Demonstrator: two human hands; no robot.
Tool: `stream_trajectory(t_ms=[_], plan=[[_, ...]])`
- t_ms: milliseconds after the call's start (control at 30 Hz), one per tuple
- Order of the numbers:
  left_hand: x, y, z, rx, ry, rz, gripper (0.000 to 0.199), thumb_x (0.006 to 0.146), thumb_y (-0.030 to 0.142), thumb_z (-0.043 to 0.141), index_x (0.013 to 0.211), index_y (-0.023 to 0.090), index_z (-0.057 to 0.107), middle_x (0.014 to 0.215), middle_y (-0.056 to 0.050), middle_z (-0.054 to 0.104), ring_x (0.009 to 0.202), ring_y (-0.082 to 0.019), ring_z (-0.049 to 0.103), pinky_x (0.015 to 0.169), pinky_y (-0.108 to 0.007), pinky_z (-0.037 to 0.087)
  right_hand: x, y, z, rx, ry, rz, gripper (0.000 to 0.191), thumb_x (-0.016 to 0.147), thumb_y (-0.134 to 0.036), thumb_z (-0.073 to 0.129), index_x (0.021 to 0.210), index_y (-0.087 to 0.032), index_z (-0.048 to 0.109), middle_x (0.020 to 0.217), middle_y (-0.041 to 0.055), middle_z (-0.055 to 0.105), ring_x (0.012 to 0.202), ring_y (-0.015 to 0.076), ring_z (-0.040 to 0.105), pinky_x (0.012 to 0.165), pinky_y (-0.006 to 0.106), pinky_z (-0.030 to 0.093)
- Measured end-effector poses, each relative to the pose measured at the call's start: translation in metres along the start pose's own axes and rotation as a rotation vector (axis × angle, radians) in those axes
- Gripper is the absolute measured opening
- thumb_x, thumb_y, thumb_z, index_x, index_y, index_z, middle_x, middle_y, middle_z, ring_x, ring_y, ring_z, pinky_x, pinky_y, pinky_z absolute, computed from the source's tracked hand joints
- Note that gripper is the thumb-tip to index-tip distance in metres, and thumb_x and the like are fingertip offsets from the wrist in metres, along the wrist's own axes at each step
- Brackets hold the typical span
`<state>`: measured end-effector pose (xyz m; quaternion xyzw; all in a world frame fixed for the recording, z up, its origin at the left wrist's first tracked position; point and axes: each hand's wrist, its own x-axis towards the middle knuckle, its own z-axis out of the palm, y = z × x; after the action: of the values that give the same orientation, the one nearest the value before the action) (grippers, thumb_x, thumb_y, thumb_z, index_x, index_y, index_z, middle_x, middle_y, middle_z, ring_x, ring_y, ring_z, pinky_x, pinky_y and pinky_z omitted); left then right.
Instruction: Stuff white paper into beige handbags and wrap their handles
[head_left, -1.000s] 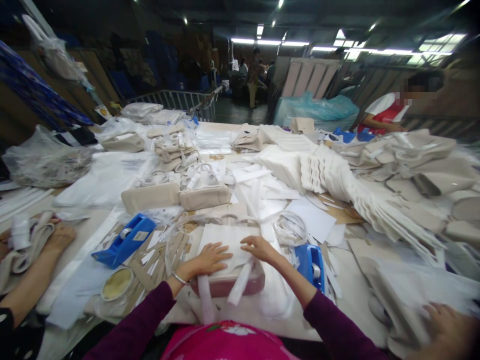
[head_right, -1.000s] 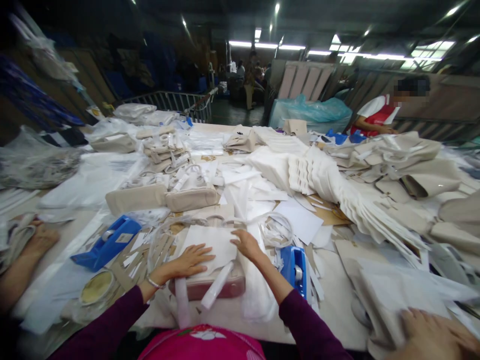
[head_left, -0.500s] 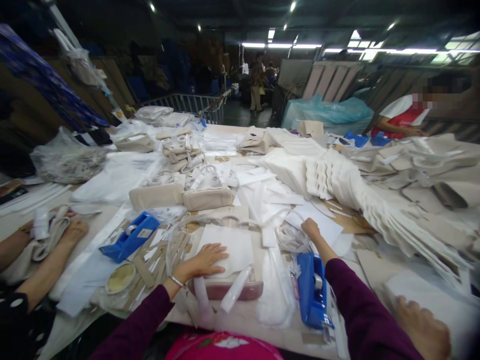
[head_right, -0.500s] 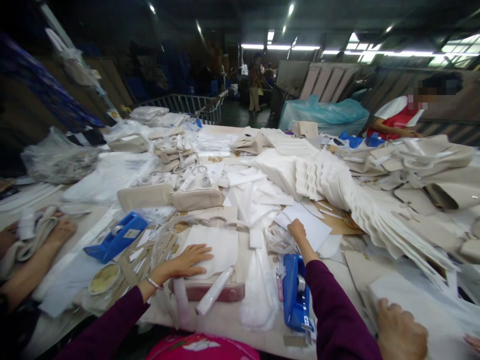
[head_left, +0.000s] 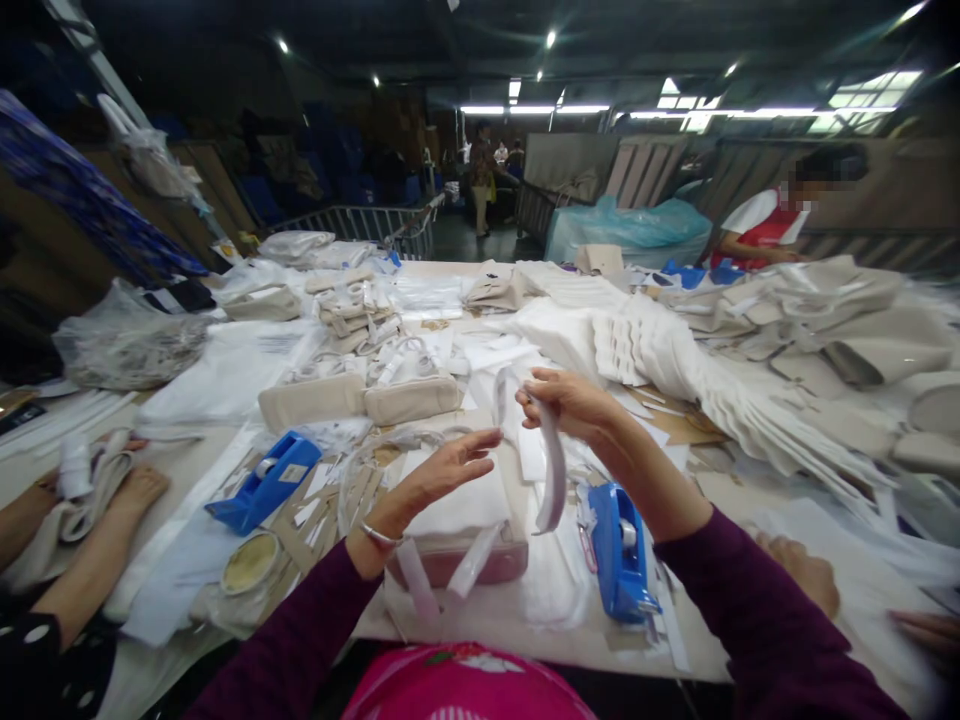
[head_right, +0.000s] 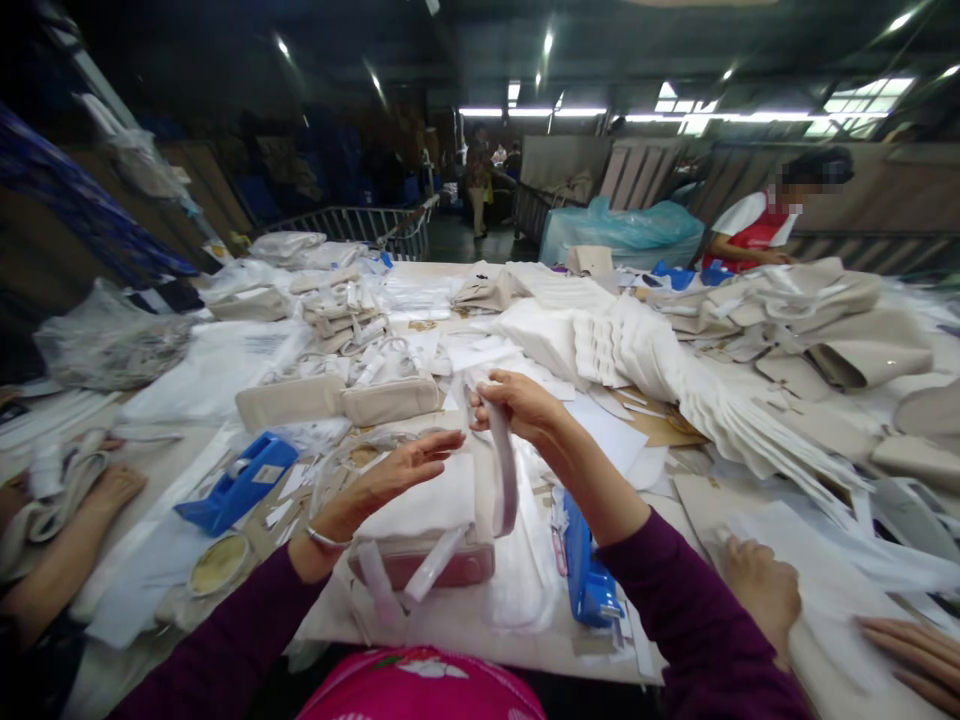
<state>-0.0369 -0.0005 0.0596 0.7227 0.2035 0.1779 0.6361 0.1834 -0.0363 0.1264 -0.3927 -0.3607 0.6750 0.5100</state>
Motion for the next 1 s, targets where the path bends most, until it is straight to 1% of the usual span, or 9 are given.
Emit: stream_trajectory(t_ms=[133, 233, 333, 500, 600, 700, 833, 933, 1000], plan=[[-0.007, 0.037, 0.023, -0.269, -0.048, 0.031, 0.043, 0.079, 0.033, 0.062, 0.118, 0.016, 0.056, 0.124, -0.014, 0.057, 0.115, -0.027, 0.053, 0.101, -0.042, 0.038, 0.018, 0.009, 0.046, 0.125, 0.102, -0.102, 0.029, 0.073, -0.005, 0.056, 0.086, -0.021, 0.035, 0.068, -0.0028, 0.057, 0.051, 0.0095, 0.055, 0.057, 0.031, 0.054], [-0.019, 0.040, 0.031, -0.333, 0.023, -0.088, 0.034, 0.080, 0.036, 0.060, 0.104, 0.011, 0.062, 0.100, -0.015, 0.068, 0.093, -0.026, 0.064, 0.090, -0.043, 0.046, 0.032, 0.015, 0.069, 0.159, 0.130, -0.183, 0.033, 0.074, -0.007, 0.058, 0.090, -0.022, 0.034, 0.070, -0.0024, 0.058, 0.056, 0.0124, 0.059, 0.060, 0.035, 0.055], [-0.028, 0.035, 0.025, -0.369, 0.137, -0.147, 0.033, 0.077, 0.037, 0.063, 0.093, 0.009, 0.064, 0.088, -0.014, 0.071, 0.082, -0.026, 0.067, 0.083, -0.043, 0.049, 0.037, 0.023, 0.079, 0.075, 0.135, -0.224, 0.024, 0.077, -0.017, 0.059, 0.093, -0.020, 0.041, 0.072, -0.0016, 0.058, 0.060, 0.0113, 0.059, 0.060, 0.029, 0.053], [-0.037, 0.030, -0.004, -0.460, 0.407, -0.055, 0.034, 0.073, 0.038, 0.067, 0.093, 0.010, 0.063, 0.089, -0.012, 0.071, 0.080, -0.024, 0.068, 0.084, -0.041, 0.050, 0.004, 0.076, 0.070, -0.273, 0.381, -0.286, 0.021, 0.078, -0.035, 0.057, 0.082, -0.015, 0.059, 0.065, -0.0013, 0.056, 0.054, 0.0070, 0.051, 0.049, 0.018, 0.040], [-0.044, 0.025, -0.017, -0.470, 0.523, 0.043, 0.032, 0.076, 0.037, 0.065, 0.097, 0.012, 0.061, 0.092, -0.011, 0.071, 0.084, -0.023, 0.067, 0.083, -0.039, 0.050, -0.021, 0.127, 0.059, -0.283, 0.265, -0.019, 0.040, 0.079, -0.050, 0.052, 0.072, -0.012, 0.061, 0.050, -0.0024, 0.050, 0.039, 0.0052, 0.040, 0.039, 0.019, 0.029], [-0.048, 0.019, -0.015, -0.466, 0.555, 0.088, 0.032, 0.079, 0.037, 0.061, 0.102, 0.015, 0.058, 0.094, -0.010, 0.070, 0.088, -0.023, 0.066, 0.081, -0.039, 0.051, -0.025, 0.163, 0.055, -0.092, 0.133, 0.272, 0.051, 0.082, -0.059, 0.043, 0.080, -0.011, 0.061, 0.051, 0.0004, 0.055, 0.037, 0.0062, 0.041, 0.037, 0.019, 0.028], [-0.050, 0.015, 0.001, -0.468, 0.512, 0.053, 0.036, 0.080, 0.040, 0.058, 0.107, 0.016, 0.056, 0.092, -0.009, 0.070, 0.084, -0.022, 0.066, 0.077, -0.038, 0.051, -0.001, 0.169, 0.056, 0.163, 0.200, 0.318, 0.036, 0.085, -0.045, 0.043, 0.071, -0.013, 0.052, 0.046, -0.0032, 0.048, 0.034, 0.0047, 0.035, 0.035, 0.017, 0.024], [-0.053, 0.010, 0.011, -0.369, 0.489, 0.039, 0.040, 0.076, 0.036, 0.064, 0.111, 0.017, 0.055, 0.093, -0.008, 0.070, 0.083, -0.021, 0.065, 0.078, -0.037, 0.050, 0.013, 0.158, 0.053, 0.164, 0.274, 0.215, 0.016, 0.075, -0.025, 0.055, 0.067, -0.014, 0.048, 0.041, -0.0068, 0.041, 0.033, 0.0041, 0.033, 0.035, 0.017, 0.022], [-0.056, 0.005, 0.012, -0.247, 0.497, 0.013, 0.037, 0.072, 0.031, 0.068, 0.104, 0.015, 0.060, 0.093, -0.007, 0.070, 0.084, -0.020, 0.064, 0.079, -0.033, 0.049, 0.016, 0.153, 0.052, 0.102, 0.283, 0.125, 0.010, 0.071, -0.022, 0.056, 0.073, -0.014, 0.050, 0.041, -0.0070, 0.042, 0.034, 0.0061, 0.037, 0.035, 0.017, 0.024]])
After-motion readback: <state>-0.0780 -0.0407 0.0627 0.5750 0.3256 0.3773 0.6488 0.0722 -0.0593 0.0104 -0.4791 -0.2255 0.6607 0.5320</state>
